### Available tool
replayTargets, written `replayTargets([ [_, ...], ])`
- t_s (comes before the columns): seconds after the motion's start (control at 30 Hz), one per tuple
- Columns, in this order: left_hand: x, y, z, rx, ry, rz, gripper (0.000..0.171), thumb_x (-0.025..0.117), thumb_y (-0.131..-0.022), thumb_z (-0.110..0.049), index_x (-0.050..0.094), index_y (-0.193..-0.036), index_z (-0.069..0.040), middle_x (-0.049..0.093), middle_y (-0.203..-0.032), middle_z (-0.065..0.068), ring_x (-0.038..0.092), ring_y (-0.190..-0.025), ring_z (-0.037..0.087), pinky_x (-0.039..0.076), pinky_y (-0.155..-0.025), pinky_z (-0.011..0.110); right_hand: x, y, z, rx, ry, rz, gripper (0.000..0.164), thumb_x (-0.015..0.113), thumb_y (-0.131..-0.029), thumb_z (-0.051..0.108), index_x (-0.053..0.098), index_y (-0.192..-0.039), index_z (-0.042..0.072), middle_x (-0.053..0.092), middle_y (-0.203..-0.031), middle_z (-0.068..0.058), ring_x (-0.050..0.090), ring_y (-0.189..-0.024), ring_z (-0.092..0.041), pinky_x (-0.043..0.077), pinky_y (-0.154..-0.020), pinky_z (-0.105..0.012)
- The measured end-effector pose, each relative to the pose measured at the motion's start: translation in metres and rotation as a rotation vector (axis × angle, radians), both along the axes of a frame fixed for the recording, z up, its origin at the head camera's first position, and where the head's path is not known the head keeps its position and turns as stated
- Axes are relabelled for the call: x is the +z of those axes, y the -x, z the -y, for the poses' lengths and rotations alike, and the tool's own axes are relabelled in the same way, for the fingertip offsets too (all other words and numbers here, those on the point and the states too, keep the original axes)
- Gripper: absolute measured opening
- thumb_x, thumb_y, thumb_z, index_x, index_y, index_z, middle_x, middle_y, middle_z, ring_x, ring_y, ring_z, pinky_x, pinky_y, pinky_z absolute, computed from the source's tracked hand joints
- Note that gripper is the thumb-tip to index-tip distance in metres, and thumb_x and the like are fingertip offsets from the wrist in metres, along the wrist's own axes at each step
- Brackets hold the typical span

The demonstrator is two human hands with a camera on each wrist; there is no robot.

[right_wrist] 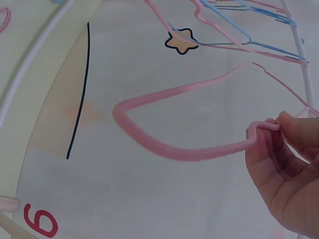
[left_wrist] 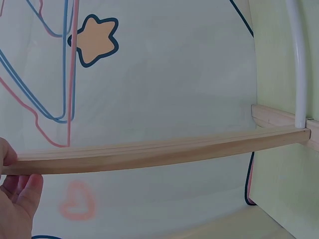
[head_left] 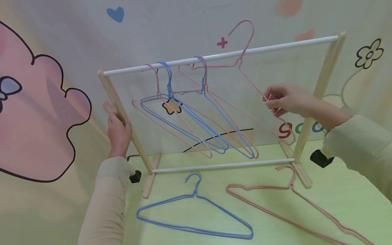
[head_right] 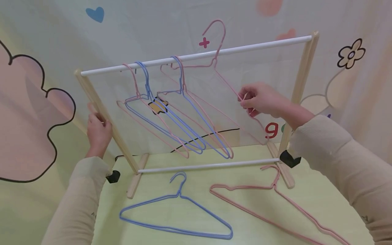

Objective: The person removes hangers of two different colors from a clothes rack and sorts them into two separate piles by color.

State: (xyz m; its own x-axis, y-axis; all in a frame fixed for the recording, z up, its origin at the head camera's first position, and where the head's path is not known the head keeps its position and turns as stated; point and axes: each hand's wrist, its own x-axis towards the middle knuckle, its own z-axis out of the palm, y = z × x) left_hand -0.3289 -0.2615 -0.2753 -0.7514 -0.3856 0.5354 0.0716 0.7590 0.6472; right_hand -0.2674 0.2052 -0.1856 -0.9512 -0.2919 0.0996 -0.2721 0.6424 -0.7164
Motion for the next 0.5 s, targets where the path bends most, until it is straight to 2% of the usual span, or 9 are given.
replayTargets([
  [0.3, 0.002, 0.000, 0.000, -0.018, 0.003, 0.018, 0.028, 0.040, -0.089, -0.016, 0.035, -0.112, 0.000, 0.044, -0.107, 0.021, 0.046, -0.093, 0.036, 0.038, -0.085, 0.045, 0.001, -0.009, -0.043, -0.049, -0.066, -0.032, 0.019, 0.050, -0.088, 0.010, 0.048, -0.104, -0.001, 0.052, -0.075, -0.002, 0.054, -0.065, -0.016, 0.050, -0.061, -0.024],
  [0.5, 0.001, 0.000, 0.000, -0.004, 0.002, 0.013, 0.029, 0.041, -0.088, -0.015, 0.036, -0.112, 0.000, 0.045, -0.108, 0.021, 0.046, -0.094, 0.038, 0.038, -0.086, 0.046, -0.007, -0.014, -0.075, -0.081, -0.121, -0.070, 0.021, 0.051, -0.088, 0.014, 0.050, -0.104, 0.000, 0.054, -0.075, -0.001, 0.055, -0.065, -0.015, 0.051, -0.060, -0.023],
])
